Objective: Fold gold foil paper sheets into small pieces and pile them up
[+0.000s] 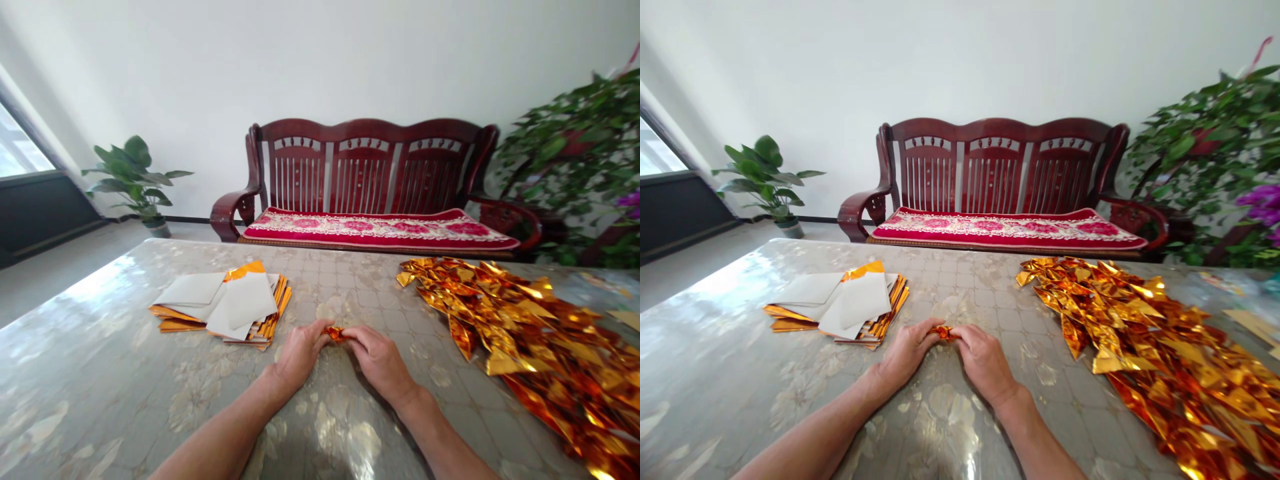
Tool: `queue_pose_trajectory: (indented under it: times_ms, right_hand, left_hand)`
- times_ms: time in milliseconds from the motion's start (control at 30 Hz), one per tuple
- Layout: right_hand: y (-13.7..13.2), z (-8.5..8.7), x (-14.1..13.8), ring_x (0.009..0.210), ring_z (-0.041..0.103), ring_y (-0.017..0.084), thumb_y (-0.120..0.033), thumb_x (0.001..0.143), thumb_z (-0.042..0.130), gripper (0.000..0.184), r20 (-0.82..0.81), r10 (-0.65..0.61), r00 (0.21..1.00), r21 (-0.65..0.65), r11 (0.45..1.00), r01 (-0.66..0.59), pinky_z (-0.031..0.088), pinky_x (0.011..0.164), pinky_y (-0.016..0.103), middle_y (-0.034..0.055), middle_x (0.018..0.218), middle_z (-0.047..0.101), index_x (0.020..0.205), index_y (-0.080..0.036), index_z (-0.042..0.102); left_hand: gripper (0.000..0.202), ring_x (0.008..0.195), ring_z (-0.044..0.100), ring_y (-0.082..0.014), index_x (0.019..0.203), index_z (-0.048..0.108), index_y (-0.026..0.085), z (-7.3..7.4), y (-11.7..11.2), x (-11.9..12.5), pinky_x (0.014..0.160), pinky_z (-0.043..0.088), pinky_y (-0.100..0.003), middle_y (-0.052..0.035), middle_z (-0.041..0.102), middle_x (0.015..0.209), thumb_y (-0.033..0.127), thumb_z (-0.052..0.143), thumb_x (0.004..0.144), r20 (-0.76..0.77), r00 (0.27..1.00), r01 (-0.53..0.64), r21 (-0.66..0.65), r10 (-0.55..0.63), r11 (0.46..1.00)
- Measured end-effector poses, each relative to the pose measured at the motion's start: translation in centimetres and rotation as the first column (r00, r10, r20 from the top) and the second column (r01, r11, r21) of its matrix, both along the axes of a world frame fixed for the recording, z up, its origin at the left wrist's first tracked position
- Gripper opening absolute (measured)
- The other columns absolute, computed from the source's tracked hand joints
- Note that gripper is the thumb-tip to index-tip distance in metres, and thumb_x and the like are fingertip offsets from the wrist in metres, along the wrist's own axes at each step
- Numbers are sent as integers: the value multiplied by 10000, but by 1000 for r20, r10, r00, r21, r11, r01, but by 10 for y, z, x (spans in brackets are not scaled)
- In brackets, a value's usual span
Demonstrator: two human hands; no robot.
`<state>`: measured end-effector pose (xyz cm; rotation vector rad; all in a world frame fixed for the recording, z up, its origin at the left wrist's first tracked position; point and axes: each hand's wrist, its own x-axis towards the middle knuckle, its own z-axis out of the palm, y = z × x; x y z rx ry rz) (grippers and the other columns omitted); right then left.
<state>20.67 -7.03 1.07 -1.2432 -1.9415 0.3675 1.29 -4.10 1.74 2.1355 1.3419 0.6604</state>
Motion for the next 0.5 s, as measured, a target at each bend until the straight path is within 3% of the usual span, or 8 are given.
queue_pose_trajectory:
  times_ms: [167, 367, 500]
  right_hand:
    - [-1, -1, -3, 976, 715, 213, -164, 884, 519, 367, -1, -71, 997, -142, 987, 70, 568, 852, 355, 51, 1069, 748, 1243, -233, 556]
    - [1, -2, 1, 1171, 636, 202, 4, 787, 403, 598, 101, 14, 995, -62, 998, -8, 497, 1036, 379, 97, 1292, 657, 1333, -181, 561]
    - [2, -3, 4, 1148, 651, 197, -38, 857, 406, 548, 104, 31, 994, -46, 999, -26, 518, 1016, 372, 89, 1279, 666, 1357, -200, 561]
  left_hand:
    - [228, 839, 687, -196, 907, 680, 218, 0, 3, -2, 731, 450, -238, -51, 736, 867, 312, 485, 979, -198, 980, -2, 61, 14, 998]
    - [211, 841, 674, -192, 868, 665, 204, 3, 4, -4, 718, 426, -237, -59, 723, 856, 279, 498, 972, -311, 949, -12, 90, 39, 996]
    - [218, 842, 677, -187, 877, 677, 203, 3, 5, -5, 724, 432, -233, -50, 728, 858, 281, 499, 976, -272, 962, 1, 92, 24, 996]
